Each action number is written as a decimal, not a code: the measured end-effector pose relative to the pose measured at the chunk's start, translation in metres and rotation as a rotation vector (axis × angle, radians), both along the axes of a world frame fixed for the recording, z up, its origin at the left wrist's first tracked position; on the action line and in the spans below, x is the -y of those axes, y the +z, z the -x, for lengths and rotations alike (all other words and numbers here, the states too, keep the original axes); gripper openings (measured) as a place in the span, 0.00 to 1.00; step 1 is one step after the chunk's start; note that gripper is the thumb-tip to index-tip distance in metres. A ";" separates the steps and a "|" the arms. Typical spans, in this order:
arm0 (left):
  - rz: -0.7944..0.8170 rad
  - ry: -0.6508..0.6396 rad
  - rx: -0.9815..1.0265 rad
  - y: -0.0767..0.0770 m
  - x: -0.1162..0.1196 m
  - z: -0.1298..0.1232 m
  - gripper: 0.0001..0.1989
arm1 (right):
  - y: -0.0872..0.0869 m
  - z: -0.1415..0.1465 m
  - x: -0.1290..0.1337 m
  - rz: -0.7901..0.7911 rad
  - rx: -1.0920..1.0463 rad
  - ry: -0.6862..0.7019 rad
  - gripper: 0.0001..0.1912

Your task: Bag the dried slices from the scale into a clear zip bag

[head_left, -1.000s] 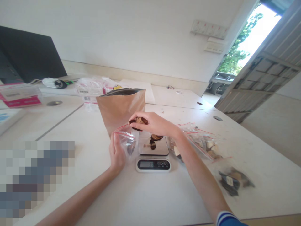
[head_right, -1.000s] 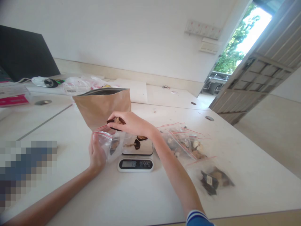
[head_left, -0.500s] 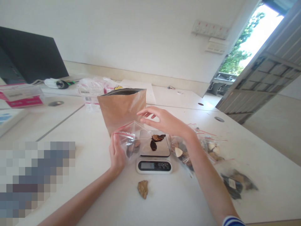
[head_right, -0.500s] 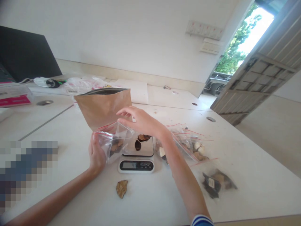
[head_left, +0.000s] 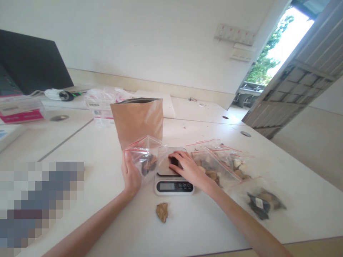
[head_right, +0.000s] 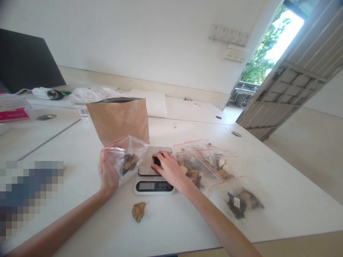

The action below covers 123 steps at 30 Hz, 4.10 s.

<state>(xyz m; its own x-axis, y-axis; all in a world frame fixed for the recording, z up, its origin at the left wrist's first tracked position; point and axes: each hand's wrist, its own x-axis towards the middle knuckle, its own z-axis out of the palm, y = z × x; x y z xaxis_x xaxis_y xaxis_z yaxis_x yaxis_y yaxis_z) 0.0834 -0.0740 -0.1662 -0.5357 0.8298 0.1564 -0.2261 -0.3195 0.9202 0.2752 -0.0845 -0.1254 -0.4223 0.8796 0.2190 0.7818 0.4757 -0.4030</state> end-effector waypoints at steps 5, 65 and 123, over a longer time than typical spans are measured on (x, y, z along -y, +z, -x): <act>-0.013 0.004 0.015 0.005 0.002 -0.001 0.24 | -0.006 -0.010 -0.012 -0.072 -0.110 -0.007 0.15; -0.248 -0.036 -0.172 0.020 0.016 -0.001 0.22 | 0.105 0.039 0.018 -0.364 -0.244 0.030 0.10; 0.062 -0.002 -0.153 0.021 0.104 -0.007 0.15 | -0.015 0.044 0.103 -0.202 -1.056 -0.528 0.17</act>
<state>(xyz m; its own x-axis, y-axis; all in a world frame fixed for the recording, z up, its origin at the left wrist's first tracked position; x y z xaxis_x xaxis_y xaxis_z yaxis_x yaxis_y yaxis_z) 0.0907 -0.1776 -0.1456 -0.5079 0.8414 0.1844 -0.0820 -0.2604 0.9620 0.2314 -0.1879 -0.1400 0.4524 0.8000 0.3941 0.2271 0.3240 -0.9184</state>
